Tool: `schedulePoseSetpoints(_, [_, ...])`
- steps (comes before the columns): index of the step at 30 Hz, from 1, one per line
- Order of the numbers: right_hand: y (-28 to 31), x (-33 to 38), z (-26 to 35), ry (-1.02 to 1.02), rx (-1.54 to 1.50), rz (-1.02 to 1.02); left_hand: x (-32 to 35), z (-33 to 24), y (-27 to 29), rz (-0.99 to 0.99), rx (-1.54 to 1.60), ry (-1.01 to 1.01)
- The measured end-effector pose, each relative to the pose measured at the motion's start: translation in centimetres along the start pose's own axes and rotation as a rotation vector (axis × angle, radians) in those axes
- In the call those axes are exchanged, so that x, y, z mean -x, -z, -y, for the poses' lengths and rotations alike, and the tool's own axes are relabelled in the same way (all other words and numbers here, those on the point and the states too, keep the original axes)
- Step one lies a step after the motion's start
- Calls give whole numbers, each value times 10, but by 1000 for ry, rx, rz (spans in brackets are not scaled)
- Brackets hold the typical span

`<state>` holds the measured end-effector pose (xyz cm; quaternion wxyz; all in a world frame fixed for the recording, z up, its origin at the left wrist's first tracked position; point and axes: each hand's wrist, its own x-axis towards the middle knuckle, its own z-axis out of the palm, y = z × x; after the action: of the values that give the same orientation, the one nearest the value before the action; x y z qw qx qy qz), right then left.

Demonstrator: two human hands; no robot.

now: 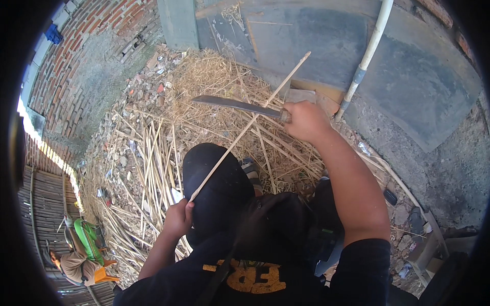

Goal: The person scrapes a bamboo strip using a blade, smoothing its surface while holding the strip against their leg for support.

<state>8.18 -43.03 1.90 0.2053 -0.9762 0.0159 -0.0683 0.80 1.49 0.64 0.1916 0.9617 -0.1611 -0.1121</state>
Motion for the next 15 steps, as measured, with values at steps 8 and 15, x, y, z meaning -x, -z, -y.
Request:
schedulePoseSetpoints(8, [-1, -4, -33, -69, -32, 7, -3, -1, -2, -24, 32, -55])
schedulePoseSetpoints(15, [17, 1, 10, 102, 69, 109, 0, 4, -3, -18, 44, -52])
